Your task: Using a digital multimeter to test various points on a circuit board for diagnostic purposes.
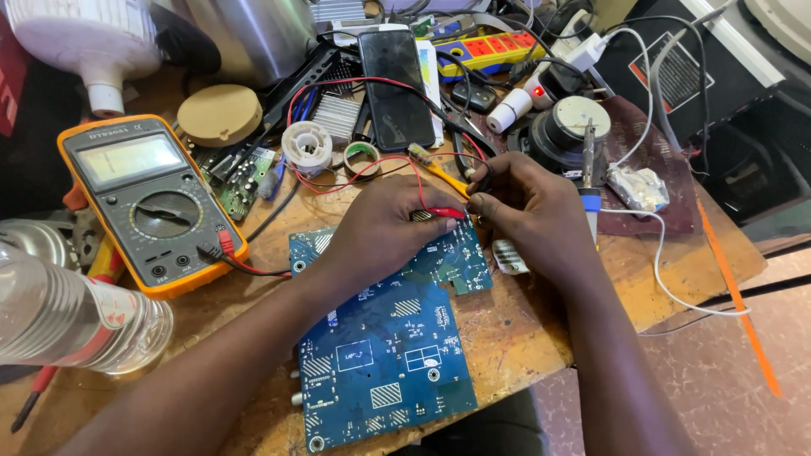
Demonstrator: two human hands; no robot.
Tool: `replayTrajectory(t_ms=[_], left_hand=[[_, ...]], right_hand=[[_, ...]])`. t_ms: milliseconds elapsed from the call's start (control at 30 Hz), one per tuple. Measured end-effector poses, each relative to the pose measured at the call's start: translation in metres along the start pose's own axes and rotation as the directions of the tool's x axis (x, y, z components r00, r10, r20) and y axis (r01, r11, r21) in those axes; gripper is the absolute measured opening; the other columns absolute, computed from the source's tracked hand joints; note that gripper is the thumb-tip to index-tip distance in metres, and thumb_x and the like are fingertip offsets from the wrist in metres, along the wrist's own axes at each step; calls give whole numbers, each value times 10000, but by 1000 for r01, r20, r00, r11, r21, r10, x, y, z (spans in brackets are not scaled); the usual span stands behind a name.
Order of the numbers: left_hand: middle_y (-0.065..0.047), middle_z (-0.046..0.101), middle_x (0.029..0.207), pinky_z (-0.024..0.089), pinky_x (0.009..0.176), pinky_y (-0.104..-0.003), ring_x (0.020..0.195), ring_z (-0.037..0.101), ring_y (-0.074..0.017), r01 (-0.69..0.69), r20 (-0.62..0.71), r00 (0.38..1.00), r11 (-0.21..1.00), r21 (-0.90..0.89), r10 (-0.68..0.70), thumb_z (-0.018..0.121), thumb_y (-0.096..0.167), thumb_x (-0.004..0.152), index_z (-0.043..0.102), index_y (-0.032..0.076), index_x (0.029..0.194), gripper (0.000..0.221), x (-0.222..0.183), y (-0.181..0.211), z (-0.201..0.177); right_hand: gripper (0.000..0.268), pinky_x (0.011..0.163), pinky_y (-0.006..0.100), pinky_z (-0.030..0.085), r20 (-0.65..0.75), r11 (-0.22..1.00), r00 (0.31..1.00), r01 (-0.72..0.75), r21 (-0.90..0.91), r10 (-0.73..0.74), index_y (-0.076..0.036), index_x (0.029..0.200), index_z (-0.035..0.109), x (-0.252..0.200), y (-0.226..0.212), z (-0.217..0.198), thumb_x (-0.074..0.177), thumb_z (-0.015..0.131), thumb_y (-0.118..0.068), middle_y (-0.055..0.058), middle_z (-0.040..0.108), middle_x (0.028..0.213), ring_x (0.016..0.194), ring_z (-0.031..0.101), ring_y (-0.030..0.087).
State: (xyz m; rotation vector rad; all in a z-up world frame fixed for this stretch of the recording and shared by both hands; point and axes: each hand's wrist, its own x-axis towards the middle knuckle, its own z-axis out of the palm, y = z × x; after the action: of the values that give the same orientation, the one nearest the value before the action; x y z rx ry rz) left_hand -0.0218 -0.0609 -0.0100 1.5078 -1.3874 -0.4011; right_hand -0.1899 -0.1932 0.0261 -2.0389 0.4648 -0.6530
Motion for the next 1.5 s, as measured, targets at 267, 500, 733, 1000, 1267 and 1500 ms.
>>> replayTrajectory(t_ms=[267,500,733,1000,1267,1500], left_hand=[[-195,780,1174,578,951,-491,1132,723,-413,-72,54,996,989,132,65,787,157,971,840,130,1172,210,-3,11,0],[-181,784,1152,590,924,-482,1108,730,-414,-74,56,996,989,132,67,763,159,978,832,142,1157,192,-4,8,1],[-159,791,1128,600,913,-483,1094,736,-404,-95,33,995,989,116,92,788,180,966,829,133,1133,179,-1,3,4],[-144,800,987,618,887,-400,990,781,-309,-15,-61,998,997,-81,10,790,151,972,831,99,1114,157,-1,-3,-2],[-85,779,843,596,819,-346,858,735,-183,205,-87,972,968,-142,-219,781,169,909,848,147,1114,217,-12,26,-31],[-130,806,943,566,878,-407,973,760,-245,316,-183,941,933,174,-285,841,238,860,864,172,1084,234,-48,16,-61]], right_hand=[[190,704,421,689,5,1000,1000,8,-13,-7,15,1175,736,4,9,-1,986,762,13,209,769,897,828,761,238],[181,682,436,693,9,999,1000,23,-42,-23,9,1161,734,6,17,-3,988,778,-16,210,766,885,816,759,239],[178,646,479,692,12,993,998,60,-105,-59,2,1154,731,2,12,-2,992,785,-48,230,763,861,794,784,293],[163,659,429,681,44,998,999,24,-58,-22,-3,1125,730,6,11,-6,969,775,-19,199,734,816,761,757,256],[182,621,397,669,69,1000,997,21,-21,-19,25,1149,723,3,5,-7,996,791,-49,209,709,800,722,754,263],[185,671,335,675,150,981,989,-13,194,-17,16,1172,706,7,-3,-4,1021,771,-68,144,685,819,758,756,222]])
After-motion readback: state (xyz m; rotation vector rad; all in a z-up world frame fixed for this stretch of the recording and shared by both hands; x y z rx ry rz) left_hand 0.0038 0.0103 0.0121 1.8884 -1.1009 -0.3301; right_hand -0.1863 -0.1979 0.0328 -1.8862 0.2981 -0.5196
